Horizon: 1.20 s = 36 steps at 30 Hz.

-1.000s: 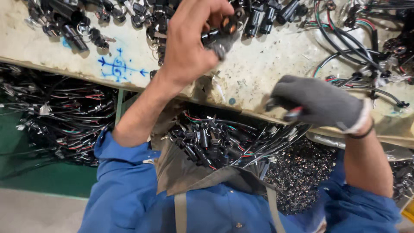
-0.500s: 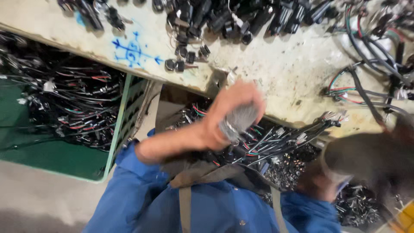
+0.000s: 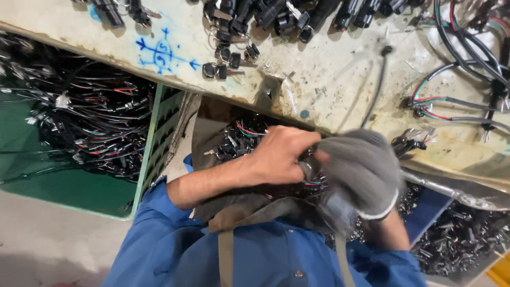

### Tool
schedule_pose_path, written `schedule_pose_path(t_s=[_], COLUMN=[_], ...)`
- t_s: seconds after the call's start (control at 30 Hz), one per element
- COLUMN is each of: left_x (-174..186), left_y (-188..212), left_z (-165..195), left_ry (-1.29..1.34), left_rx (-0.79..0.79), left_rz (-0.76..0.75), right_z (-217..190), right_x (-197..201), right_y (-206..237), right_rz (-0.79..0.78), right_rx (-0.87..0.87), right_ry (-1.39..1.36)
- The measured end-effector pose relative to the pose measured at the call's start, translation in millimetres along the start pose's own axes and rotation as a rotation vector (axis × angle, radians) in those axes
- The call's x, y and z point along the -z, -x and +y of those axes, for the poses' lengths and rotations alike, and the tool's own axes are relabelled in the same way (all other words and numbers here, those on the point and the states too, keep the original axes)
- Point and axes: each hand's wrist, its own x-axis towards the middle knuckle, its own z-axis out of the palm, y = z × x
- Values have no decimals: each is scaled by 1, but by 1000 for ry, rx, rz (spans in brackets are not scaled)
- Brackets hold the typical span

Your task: The person picks black DC power connectors and wired leads from a cluttered workbench, uses pliers to strip and crimp the wire ends, and places the finished connectors into sorting bins below the bench. They repeatedly gather parts from piles and set completed pieces aside.

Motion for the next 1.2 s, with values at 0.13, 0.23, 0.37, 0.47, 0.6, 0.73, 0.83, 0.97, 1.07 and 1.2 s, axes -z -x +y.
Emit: schedule_pose_path(t_s=[0.13, 0.23, 0.37, 0.47, 0.6, 0.73, 0.83, 0.97, 1.07, 1.2], left_x=[-5, -20, -39, -29, 1, 33, 79, 148, 183, 207], left_y=[9, 17, 16, 8, 10, 10, -7, -31, -35, -37], left_z=[-8, 3, 20, 18, 22, 34, 12, -45, -65, -57], left_ry=[636, 882, 1182, 596, -193, -563, -616, -1059, -1069, -1148], left_rx=[-27, 35, 424, 79, -291, -304, -467, -381, -409, -254], left_rz=[-63, -28, 21, 39, -73, -774, -326, -54, -9, -36], right_z=[-18, -17, -4, -3, 3, 45, 62, 60, 60, 68], right_x=[-24, -40, -49, -48, -36, 18, 58, 88, 90, 83], right_y=[4, 20, 39, 55, 82, 112, 131, 133, 113, 78], right_rz=[749, 925, 789, 726, 946, 1199, 979, 382, 173, -143], right_rx=[152, -43, -303, -403, -377, -566, -583, -434, -398, -340], right_ry=[-860, -1261, -1405, -1445, -1341, -607, -68, 487, 568, 839])
